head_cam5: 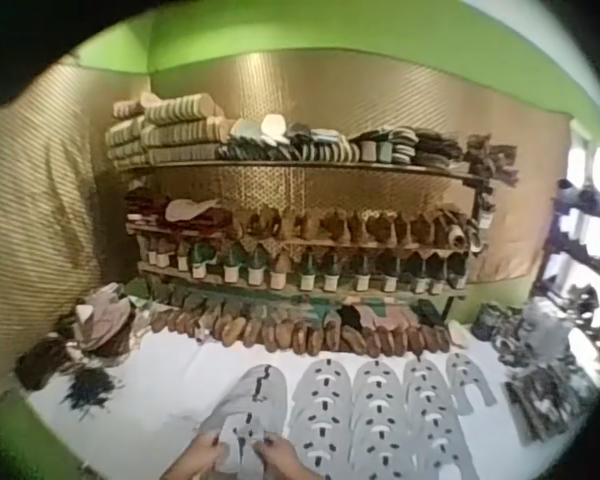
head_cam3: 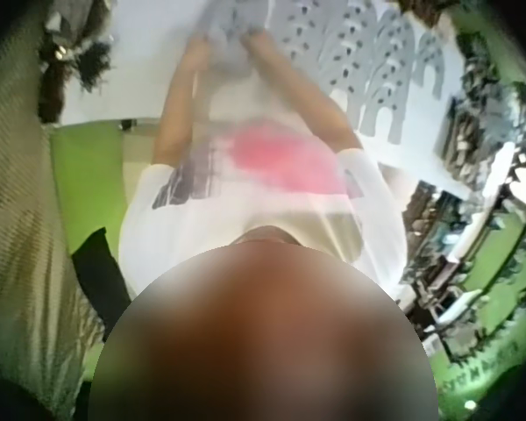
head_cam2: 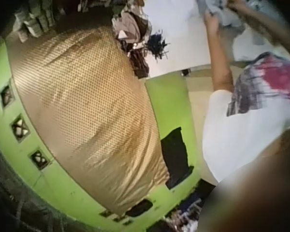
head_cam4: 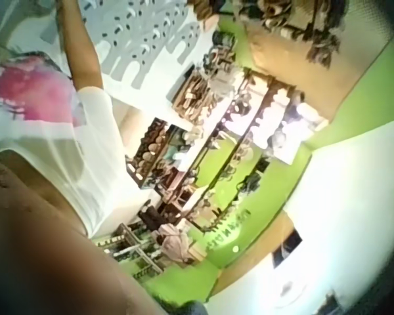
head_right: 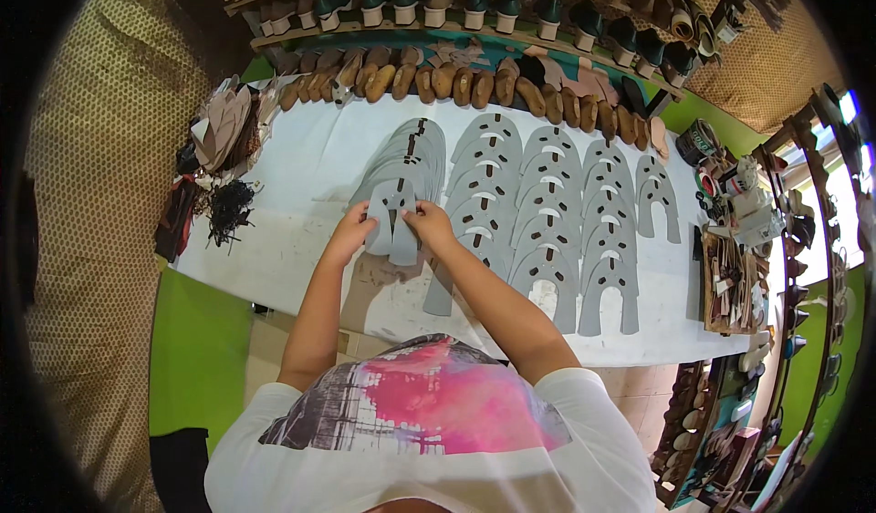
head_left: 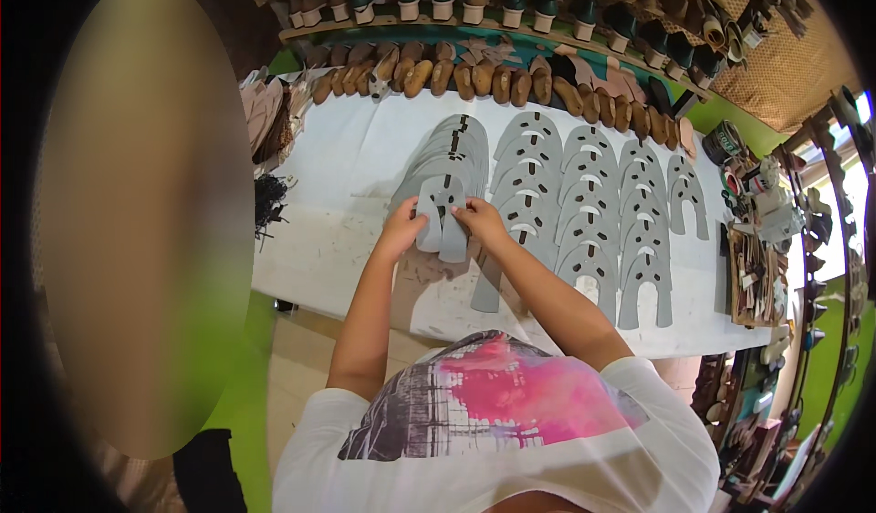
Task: Organizing and stacking shoe upper components on a workbench.
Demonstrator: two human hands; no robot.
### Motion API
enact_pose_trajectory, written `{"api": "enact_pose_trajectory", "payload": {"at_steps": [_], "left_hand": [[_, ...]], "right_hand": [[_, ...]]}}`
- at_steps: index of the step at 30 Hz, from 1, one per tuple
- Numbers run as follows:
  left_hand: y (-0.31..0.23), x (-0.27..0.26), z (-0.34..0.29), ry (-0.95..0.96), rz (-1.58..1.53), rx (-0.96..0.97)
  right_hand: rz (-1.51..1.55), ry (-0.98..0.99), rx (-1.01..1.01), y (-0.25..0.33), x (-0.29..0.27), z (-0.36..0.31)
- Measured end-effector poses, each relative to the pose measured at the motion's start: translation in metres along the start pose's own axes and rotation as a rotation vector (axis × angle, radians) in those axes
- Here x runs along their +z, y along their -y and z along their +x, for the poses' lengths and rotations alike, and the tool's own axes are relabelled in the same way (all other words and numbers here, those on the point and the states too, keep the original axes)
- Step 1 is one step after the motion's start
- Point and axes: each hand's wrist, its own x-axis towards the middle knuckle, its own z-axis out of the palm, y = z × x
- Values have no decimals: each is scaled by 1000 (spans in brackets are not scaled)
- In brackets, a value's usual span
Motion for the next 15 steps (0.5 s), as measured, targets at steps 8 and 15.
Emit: {"api": "enact_pose_trajectory", "payload": {"at_steps": [8,15], "left_hand": [[-29,39,-46,297,-256,-138],[-39,153,-66,485,-345,-197]], "right_hand": [[312,108,163,1,-78,-54],[417,14,236,0,-189,-127]]}}
